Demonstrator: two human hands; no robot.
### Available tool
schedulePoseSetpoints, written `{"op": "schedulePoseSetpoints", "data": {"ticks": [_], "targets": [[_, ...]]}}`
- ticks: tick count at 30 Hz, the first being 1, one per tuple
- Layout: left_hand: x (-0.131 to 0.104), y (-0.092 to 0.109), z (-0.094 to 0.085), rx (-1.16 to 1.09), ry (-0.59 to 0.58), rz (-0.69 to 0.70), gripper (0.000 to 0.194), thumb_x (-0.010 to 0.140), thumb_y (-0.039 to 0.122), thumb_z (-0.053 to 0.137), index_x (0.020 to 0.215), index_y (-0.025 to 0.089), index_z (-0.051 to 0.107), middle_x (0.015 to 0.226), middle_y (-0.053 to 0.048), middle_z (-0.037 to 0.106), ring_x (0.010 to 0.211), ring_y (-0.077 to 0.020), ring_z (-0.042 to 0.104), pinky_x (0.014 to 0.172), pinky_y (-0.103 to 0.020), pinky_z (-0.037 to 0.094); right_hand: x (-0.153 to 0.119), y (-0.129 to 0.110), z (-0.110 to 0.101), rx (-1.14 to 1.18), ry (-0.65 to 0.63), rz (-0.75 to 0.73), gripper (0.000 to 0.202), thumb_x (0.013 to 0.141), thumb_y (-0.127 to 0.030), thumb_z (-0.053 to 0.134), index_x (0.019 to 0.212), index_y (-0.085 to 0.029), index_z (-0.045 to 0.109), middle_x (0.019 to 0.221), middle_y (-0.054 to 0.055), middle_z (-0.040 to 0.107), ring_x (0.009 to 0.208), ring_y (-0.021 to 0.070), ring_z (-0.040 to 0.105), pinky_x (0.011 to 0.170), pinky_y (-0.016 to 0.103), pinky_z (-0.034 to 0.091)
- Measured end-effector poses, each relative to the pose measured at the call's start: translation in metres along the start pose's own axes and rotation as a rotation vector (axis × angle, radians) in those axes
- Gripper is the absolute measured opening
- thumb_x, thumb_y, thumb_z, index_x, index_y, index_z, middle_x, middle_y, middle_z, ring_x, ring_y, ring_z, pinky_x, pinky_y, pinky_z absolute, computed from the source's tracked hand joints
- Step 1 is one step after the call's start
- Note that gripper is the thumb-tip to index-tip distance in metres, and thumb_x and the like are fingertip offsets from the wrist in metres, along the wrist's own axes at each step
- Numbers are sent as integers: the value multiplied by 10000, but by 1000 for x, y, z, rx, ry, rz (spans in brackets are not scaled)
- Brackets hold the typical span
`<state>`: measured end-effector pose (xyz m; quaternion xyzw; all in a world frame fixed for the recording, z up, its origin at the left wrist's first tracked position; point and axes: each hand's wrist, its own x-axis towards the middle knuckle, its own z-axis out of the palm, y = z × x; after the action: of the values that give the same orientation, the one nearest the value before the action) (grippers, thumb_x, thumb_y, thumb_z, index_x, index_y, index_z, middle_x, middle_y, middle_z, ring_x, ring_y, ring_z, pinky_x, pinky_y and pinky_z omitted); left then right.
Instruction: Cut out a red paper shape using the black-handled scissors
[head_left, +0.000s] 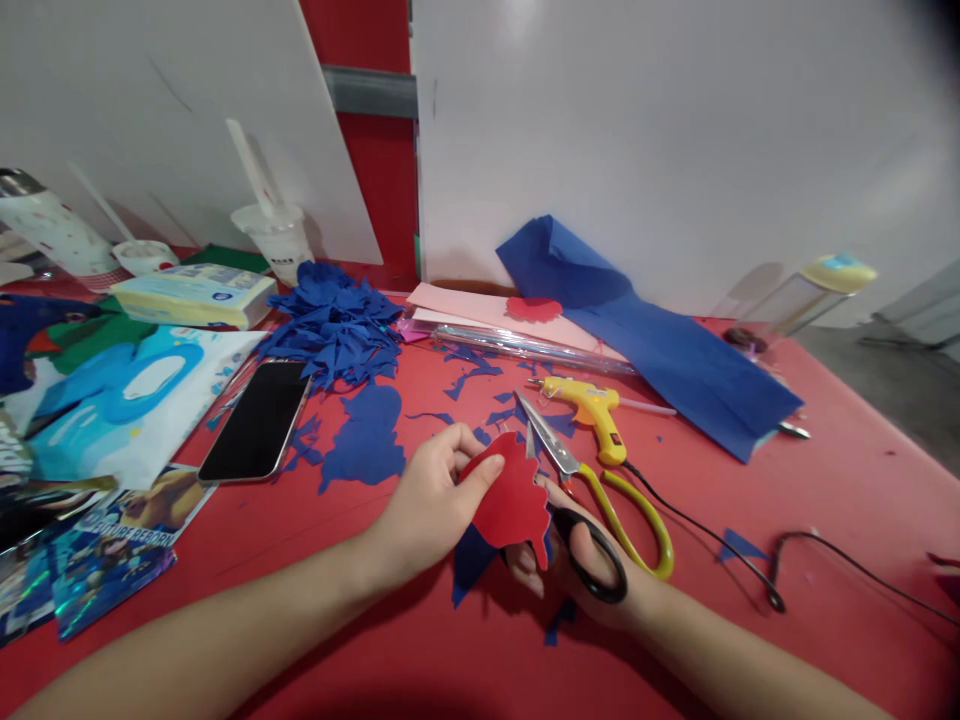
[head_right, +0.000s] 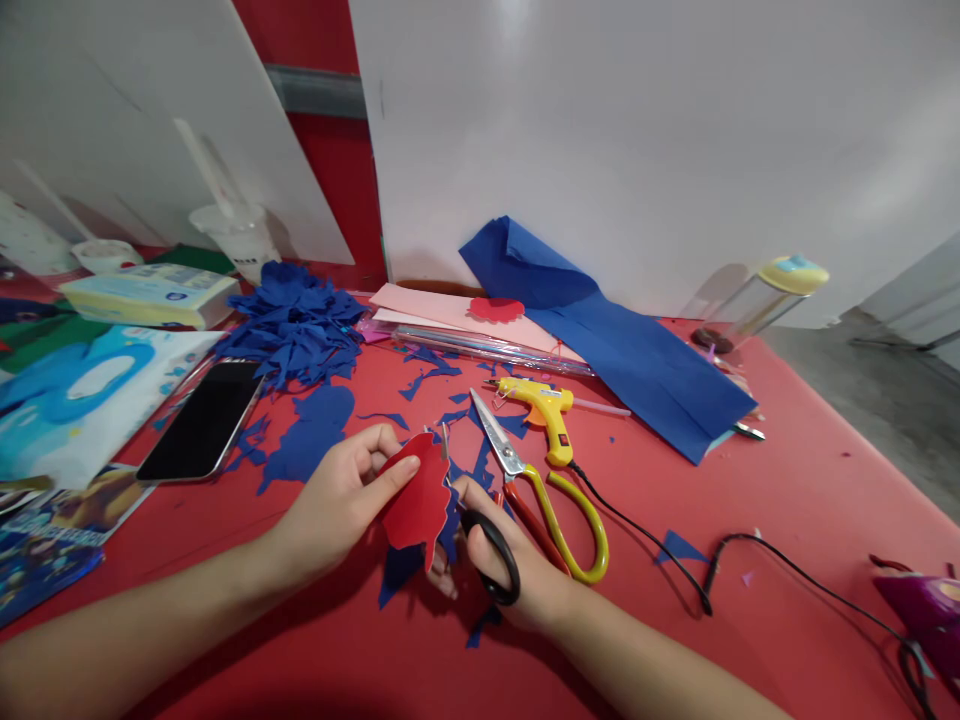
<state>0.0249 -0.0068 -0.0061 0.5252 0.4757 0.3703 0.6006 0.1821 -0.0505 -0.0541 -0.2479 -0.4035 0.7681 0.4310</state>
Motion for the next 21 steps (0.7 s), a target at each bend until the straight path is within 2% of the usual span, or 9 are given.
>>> {"op": "schedulePoseSetpoints", "data": {"ticks": [3,7,13,21], "targets": [[-1,-1,1,-56,-22,-26,205,777,254,560,663,182,406,505,63,553,438,-68,517,422,-166,372,3,-5,3,100,-96,20,473,713,-641,516,929,-221,475,655,-11,436,528,126,375,478,251,320],[-1,-1,1,-55,-3,-13,215,766,266,576,658,178,412,506,64,546,440,-65,510,439,-169,385,5,-8,2,201,-198,87,481,725,-664,460,891,-214,502,650,-19,415,516,119,362,498,254,301],[0,-2,0,-4,14,14,209,774,293,562,672,186,413,543,24,606,490,-121,582,477,-219,430,4,0,-1,153,-91,36,471,721,-631,520,952,-224,468,659,-13,439,543,125,360,496,247,324],[-1,1,1,67,34,8,209,777,302,555,669,190,414,549,13,623,497,-139,602,480,-233,438,4,-1,2,92,-68,36,455,722,-624,529,890,-204,476,653,-26,409,501,98,311,480,240,299]]}}
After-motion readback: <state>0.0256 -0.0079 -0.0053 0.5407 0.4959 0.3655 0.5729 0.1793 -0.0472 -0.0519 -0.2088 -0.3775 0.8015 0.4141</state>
